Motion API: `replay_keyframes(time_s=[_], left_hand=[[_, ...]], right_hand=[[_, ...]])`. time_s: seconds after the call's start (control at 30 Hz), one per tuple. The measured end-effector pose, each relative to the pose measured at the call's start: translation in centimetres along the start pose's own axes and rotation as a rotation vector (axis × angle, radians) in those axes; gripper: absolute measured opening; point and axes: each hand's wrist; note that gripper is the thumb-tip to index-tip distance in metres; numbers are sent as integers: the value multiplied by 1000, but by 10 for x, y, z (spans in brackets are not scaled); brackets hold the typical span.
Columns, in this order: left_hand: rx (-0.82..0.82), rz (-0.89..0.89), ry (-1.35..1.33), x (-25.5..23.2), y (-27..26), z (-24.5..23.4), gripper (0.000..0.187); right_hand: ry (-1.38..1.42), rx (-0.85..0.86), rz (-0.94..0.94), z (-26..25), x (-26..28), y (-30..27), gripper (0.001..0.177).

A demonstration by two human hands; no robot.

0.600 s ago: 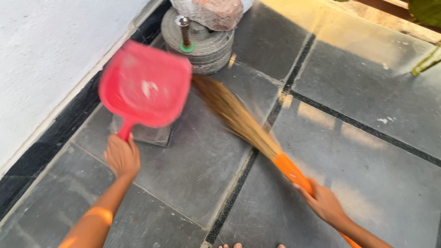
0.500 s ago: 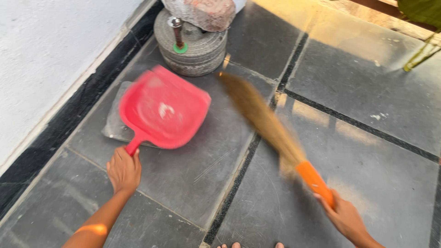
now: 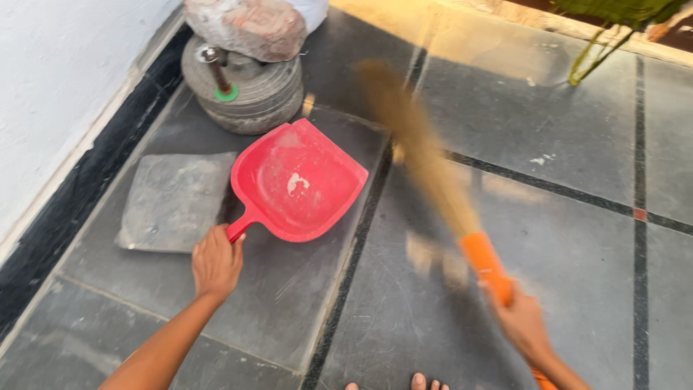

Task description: The person sweeps debris and small sticks across a tiled floor into a pile using a broom, eventually sweeping them into a red dustpan.

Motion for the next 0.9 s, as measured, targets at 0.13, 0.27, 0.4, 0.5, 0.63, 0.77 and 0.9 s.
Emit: replay_keyframes(time_s=[0.13, 0.27, 0.4, 0.5, 0.63, 0.77, 0.9], left_hand=[[4, -72, -25, -47, 4, 35, 34], [39, -95, -72, -91, 6, 67, 38], [74, -49, -105, -129, 20, 84, 40], [71, 14, -138, -161, 32, 88, 38], [145, 41, -176, -211, 46, 81, 33], [146, 131, -205, -239, 61, 60, 26], [58, 78, -166, -258, 85, 42, 35]], right_hand=[[-131, 177, -67, 31, 11, -11, 66], [-177, -3, -47, 44, -26, -9, 71], [-31, -91, 200, 43, -100, -13, 62], [34, -158, 379, 30, -153, -21, 68], [262, -184, 682, -10, -185, -19, 75], [338, -253, 672, -27, -190, -16, 78], [394, -305, 471, 1, -174, -43, 66]])
Point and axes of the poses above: each hand's wrist, its own y-axis towards the middle knuckle, its own z-axis out of the palm, x = y × z, and after that the axes turned 8 degrees about -x, right-handed
